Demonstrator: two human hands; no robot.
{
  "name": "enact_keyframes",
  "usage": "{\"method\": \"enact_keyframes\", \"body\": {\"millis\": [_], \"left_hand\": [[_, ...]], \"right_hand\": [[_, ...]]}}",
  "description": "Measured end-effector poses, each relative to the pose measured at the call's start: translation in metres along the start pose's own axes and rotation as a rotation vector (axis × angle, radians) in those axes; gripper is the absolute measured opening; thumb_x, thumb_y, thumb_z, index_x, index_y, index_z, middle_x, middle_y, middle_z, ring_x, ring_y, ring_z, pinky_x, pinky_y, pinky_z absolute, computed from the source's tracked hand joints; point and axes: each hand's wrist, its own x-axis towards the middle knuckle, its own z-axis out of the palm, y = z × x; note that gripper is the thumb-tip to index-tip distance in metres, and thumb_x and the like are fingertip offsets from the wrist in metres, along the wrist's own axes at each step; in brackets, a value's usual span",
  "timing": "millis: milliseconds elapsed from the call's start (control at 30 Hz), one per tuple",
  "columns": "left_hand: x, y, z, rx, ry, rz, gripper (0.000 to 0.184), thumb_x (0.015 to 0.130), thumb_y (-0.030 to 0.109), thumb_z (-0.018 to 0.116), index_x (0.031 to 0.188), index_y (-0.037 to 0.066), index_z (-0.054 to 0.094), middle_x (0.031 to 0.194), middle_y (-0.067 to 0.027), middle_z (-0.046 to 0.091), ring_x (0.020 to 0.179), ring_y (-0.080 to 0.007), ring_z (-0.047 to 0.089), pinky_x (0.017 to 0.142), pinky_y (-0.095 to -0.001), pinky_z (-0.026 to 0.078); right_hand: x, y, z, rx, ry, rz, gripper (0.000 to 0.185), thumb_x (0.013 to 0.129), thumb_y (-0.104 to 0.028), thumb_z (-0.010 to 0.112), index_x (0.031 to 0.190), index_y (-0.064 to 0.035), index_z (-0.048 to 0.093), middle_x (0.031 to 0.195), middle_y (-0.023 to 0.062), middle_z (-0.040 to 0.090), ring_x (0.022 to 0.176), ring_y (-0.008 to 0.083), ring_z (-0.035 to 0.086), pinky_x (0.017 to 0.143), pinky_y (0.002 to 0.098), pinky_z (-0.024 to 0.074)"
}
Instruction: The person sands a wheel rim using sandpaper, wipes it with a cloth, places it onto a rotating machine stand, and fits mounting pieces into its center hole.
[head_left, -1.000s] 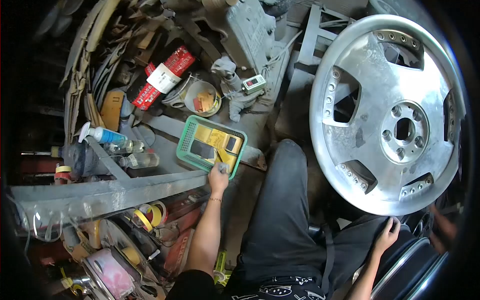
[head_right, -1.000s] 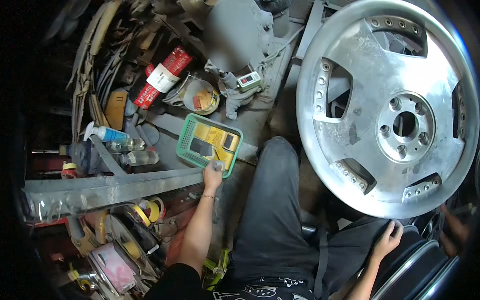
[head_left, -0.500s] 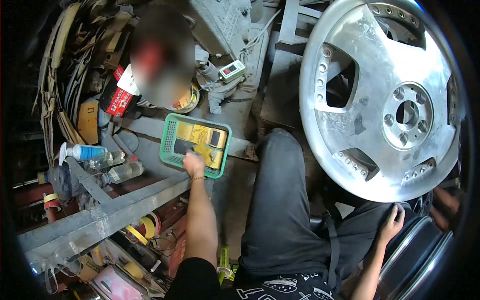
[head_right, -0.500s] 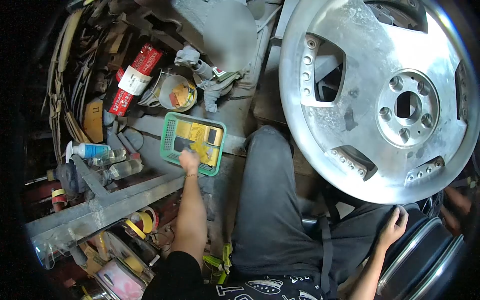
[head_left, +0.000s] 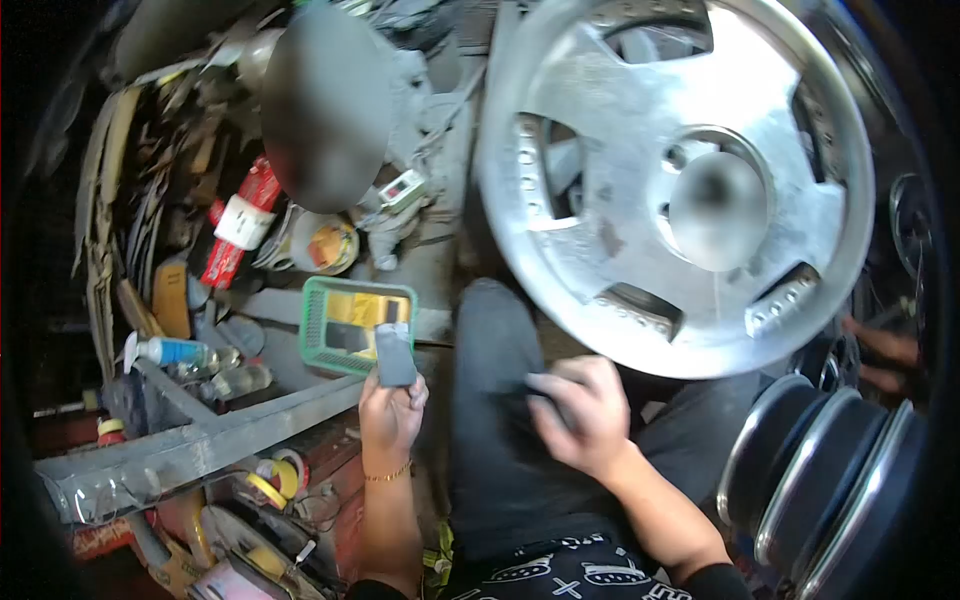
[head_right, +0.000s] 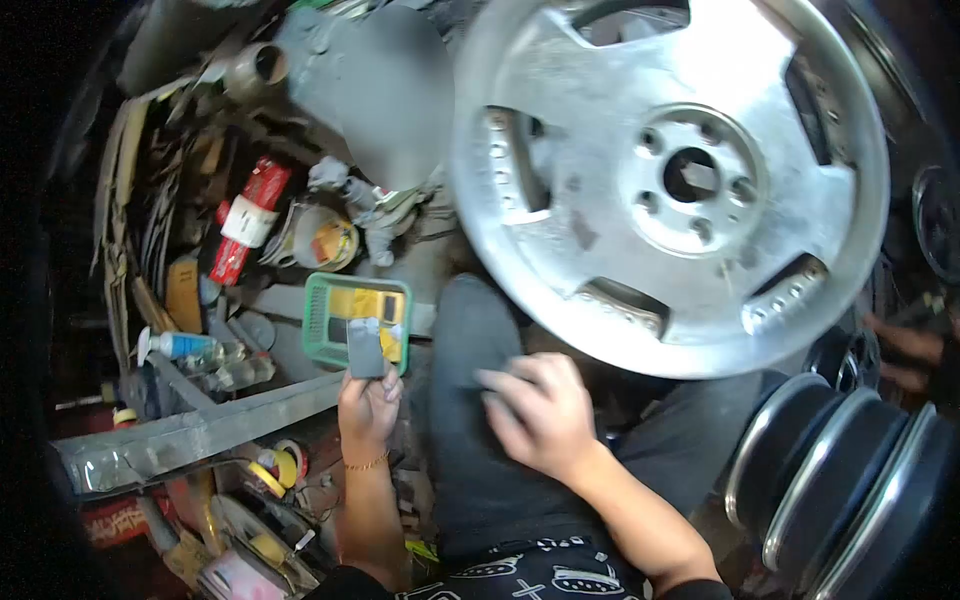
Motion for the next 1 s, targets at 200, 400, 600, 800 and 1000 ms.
{"method": "enact_keyframes", "body": {"millis": [200, 400, 600, 800, 1000], "left_hand": [[-0.042, -0.031, 0.095, 0.083, -0.284, -0.272, 0.048, 0.087, 0.003, 0.047, 0.134, 0.003, 0.041, 0.109, -0.0179, 0.06, 0.07, -0.0177, 0.057, 0.053, -0.0251, 0.044], [-0.053, -0.062, 0.103, 0.835, -0.42, -0.031, 0.025, 0.097, 0.006, 0.052, 0.121, 0.0, 0.055, 0.093, -0.0065, 0.061, 0.079, -0.011, 0.056, 0.069, -0.0218, 0.047], [-0.057, -0.098, 0.114, 0.913, -0.589, -0.158, 0.014, 0.089, 0.002, 0.067, 0.102, 0.0, 0.061, 0.084, -0.0038, 0.063, 0.074, -0.0074, 0.059, 0.066, -0.0235, 0.05], [-0.019, -0.106, 0.138, 0.792, -0.423, -0.086, 0.012, 0.091, 0.007, 0.066, 0.1, 0.001, 0.061, 0.083, -0.0064, 0.065, 0.072, -0.0094, 0.062, 0.063, -0.0224, 0.05], [0.13, -0.036, 0.151, 0.195, 0.021, 0.519, 0.011, 0.096, 0.015, 0.057, 0.1, 0.004, 0.056, 0.074, -0.0041, 0.058, 0.061, -0.0123, 0.057, 0.052, -0.0237, 0.043]], "right_hand": [[0.014, 0.001, -0.024, 0.002, -0.099, -0.164, 0.037, 0.073, -0.016, 0.075, 0.109, -0.0192, 0.071, 0.118, 0.0116, 0.057, 0.112, 0.0347, 0.051, 0.09, 0.0405, 0.0468], [-0.038, 0.015, -0.071, -0.017, -0.253, 0.063, 0.02, 0.077, -0.014, 0.075, 0.096, -0.0075, 0.07, 0.088, 0.0064, 0.065, 0.086, 0.0252, 0.062, 0.076, 0.0371, 0.0489], [-0.059, 0.014, -0.085, 0.403, -0.133, 0.71, 0.023, 0.086, -0.012, 0.072, 0.106, -0.0008, 0.07, 0.091, 0.0089, 0.068, 0.079, 0.0146, 0.062, 0.072, 0.0282, 0.0493], [-0.048, 0.042, -0.07, 0.45, 0.012, 0.938, 0.02, 0.089, -0.011, 0.069, 0.107, -0.0011, 0.071, 0.093, 0.0125, 0.067, 0.076, 0.0183, 0.062, 0.069, 0.0296, 0.0498], [-0.003, 0.094, -0.034, -0.375, -0.12, 0.432, 0.024, 0.079, -0.006, 0.07, 0.103, -0.0037, 0.069, 0.089, 0.0154, 0.06, 0.08, 0.0335, 0.063, 0.073, 0.0396, 0.0519]]}}
